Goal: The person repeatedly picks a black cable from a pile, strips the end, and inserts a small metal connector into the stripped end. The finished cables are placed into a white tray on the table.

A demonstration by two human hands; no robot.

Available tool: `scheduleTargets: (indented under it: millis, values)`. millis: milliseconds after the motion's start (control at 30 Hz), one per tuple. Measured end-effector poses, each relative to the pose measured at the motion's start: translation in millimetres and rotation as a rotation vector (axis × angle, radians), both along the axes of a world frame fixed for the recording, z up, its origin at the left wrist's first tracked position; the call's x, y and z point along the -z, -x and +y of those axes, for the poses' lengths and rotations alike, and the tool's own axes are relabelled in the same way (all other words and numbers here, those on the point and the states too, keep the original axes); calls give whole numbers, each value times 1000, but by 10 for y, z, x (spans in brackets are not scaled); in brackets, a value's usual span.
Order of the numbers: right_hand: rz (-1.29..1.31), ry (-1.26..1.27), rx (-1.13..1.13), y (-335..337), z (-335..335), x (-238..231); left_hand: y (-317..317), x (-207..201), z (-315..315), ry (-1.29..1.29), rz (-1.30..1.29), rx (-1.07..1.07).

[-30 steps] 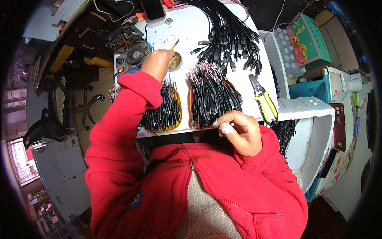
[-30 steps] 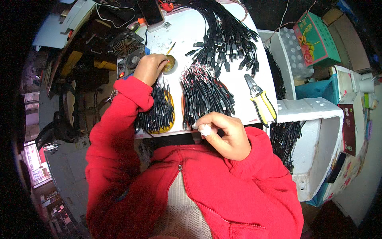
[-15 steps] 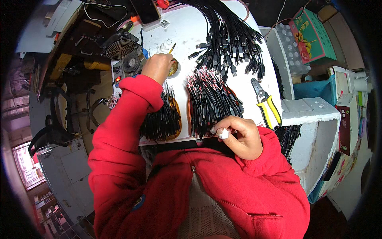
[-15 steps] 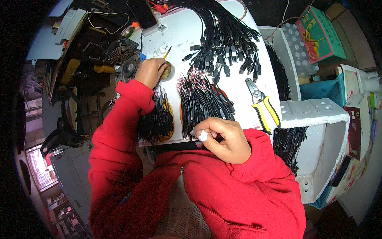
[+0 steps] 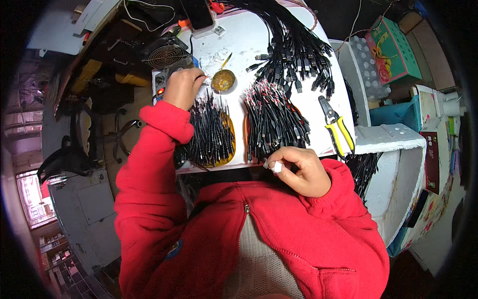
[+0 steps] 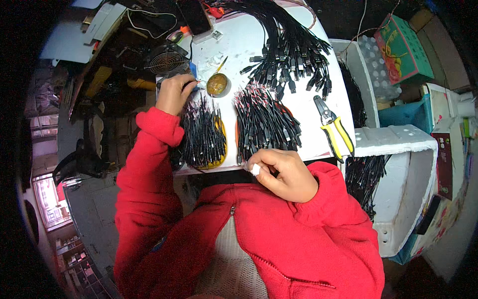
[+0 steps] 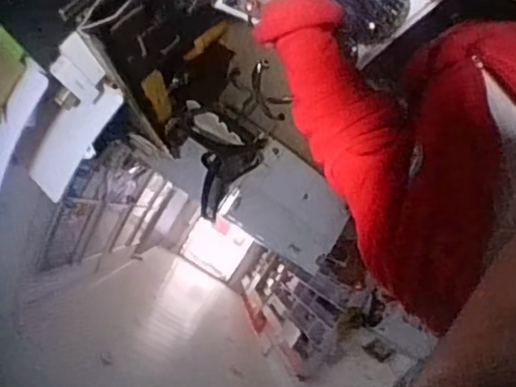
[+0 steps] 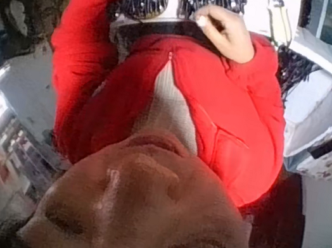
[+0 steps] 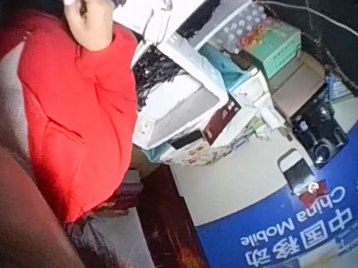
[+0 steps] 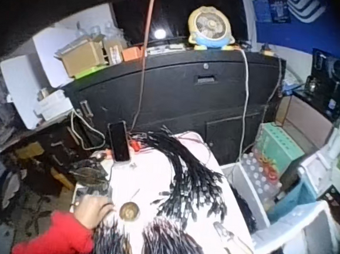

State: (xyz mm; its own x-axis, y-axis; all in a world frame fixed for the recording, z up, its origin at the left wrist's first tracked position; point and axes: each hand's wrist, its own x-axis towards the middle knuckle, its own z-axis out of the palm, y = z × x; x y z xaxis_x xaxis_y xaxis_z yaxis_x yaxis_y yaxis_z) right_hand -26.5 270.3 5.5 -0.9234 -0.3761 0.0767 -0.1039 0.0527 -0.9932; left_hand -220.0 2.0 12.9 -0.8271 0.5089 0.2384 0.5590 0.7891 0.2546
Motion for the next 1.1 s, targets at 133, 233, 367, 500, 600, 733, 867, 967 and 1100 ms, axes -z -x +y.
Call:
scheduleTargets:
  millis: [133,233,367,500,600,733,867,967,1100]
  values:
    - [41,-21,-15,-51,-34,-31,-74,-117,-280,-102,56,-61]
    - [26,-50,-34,-63,-52,-45,29,-136,-508,-16,45,-176]
    - [31,-68,-69,-53,-96,-42,255,-33,-747,54,37,-202]
    - [32,-86,-74,-34,-117,-28,433,132,-837,139,84,-172]
    - [4,-107,-73,-13,-105,-14,530,191,-853,177,74,-149]
    - [-20,-136,-78,28,-94,9,574,227,-866,198,76,-144]
    - [2,-102,-70,65,-114,35,605,253,-862,238,70,-119]
    - [-13,-98,-83,85,-115,44,625,257,-857,253,55,-120]
    - [-36,-126,-97,96,-106,37,633,261,-854,293,51,-124]
